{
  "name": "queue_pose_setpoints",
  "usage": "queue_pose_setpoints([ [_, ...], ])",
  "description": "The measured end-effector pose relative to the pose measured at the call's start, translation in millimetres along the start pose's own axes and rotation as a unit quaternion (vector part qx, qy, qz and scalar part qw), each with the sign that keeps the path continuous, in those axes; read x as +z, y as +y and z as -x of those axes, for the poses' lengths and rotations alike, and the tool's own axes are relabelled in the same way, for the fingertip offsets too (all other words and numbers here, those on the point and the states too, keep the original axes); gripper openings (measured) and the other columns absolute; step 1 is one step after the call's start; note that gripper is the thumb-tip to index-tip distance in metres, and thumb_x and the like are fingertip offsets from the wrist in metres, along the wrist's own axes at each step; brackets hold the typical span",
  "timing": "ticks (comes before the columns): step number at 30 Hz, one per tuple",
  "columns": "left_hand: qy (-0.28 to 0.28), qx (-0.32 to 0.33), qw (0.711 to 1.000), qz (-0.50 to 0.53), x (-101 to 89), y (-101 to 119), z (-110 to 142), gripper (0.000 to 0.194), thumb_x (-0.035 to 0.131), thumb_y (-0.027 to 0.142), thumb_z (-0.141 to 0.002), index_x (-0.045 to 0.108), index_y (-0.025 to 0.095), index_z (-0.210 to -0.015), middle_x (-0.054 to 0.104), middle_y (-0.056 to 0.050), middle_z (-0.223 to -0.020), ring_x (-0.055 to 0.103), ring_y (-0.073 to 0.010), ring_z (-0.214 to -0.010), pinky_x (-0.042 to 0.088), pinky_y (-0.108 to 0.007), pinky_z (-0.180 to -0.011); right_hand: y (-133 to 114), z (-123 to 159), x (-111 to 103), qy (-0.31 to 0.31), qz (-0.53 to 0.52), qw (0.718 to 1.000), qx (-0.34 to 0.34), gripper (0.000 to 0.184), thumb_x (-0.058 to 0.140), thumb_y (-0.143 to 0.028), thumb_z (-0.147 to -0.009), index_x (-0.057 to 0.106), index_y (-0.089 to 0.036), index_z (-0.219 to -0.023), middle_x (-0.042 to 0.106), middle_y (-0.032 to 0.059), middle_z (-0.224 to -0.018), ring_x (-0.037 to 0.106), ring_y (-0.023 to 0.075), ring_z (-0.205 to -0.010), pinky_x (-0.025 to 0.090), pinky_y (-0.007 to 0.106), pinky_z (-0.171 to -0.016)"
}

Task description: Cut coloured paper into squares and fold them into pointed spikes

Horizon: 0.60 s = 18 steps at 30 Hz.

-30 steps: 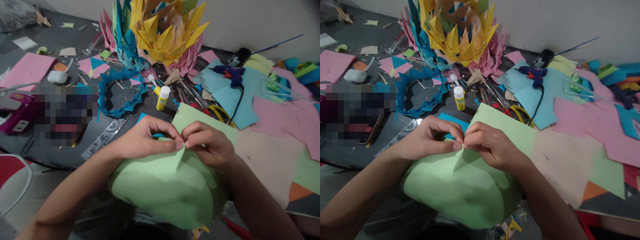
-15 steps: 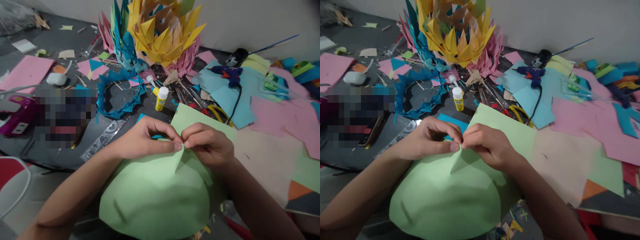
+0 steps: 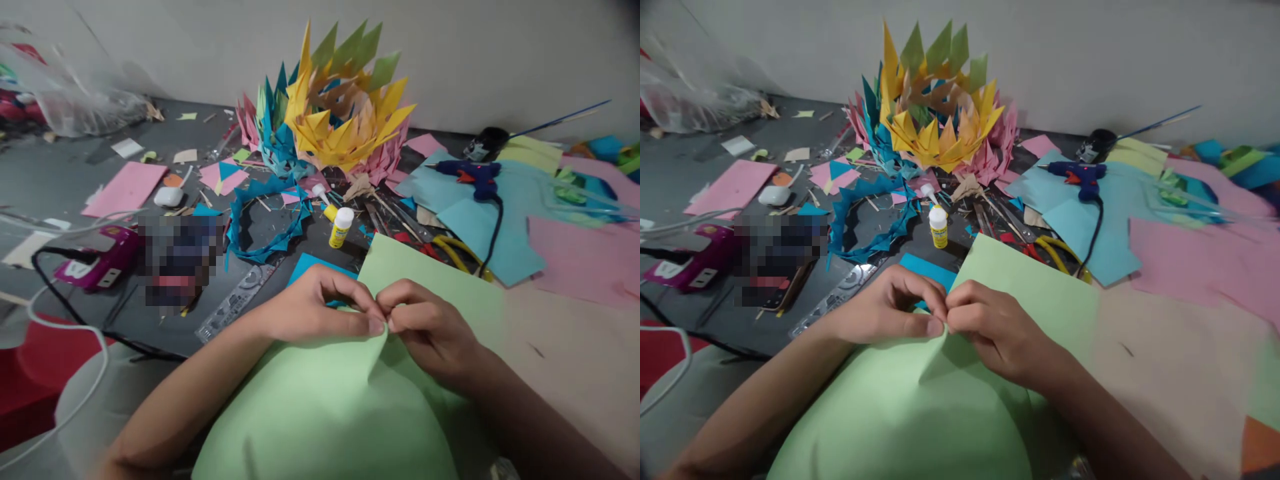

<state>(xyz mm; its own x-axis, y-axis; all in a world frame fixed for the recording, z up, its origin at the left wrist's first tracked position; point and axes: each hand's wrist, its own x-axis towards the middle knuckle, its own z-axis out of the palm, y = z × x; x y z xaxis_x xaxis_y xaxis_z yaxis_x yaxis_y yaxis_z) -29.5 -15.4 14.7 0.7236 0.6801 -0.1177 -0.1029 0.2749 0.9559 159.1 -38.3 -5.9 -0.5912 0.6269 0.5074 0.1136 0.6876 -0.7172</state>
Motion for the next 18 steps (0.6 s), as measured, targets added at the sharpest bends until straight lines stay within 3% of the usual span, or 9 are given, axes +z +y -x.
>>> queue_pose_setpoints([
  [9, 0.004, -0.027, 0.997, 0.072, 1.0, -1.5, -2.4, 0.003, 0.069, 0.010, -0.066, 0.070, 0.012, -0.069, 0.064, 0.001, -0.062, 0.052, -0.0058, -0.055, 0.043, -0.017, -0.058, -2.7, -1.8, 2.0, 0.004, 0.051, 0.999, 0.012, 0.026, 0.038, 0.002, -0.078, 0.043, -0.023, -0.080, 0.049, -0.0002, -0.079, 0.050, 0.0114, -0.070, 0.041, 0.021, -0.054],
  [18, 0.022, -0.051, 0.995, 0.086, 0.7, -7.5, -3.2, 0.015, 0.076, 0.025, -0.060, 0.071, 0.013, -0.068, 0.067, -0.002, -0.066, 0.056, -0.0097, -0.060, 0.046, -0.022, -0.061, -2.8, -1.5, 4.0, 0.026, 0.036, 0.999, 0.021, 0.022, 0.039, -0.003, -0.081, 0.043, -0.023, -0.074, 0.051, 0.0000, -0.077, 0.051, 0.0115, -0.065, 0.043, 0.021, -0.052],
])
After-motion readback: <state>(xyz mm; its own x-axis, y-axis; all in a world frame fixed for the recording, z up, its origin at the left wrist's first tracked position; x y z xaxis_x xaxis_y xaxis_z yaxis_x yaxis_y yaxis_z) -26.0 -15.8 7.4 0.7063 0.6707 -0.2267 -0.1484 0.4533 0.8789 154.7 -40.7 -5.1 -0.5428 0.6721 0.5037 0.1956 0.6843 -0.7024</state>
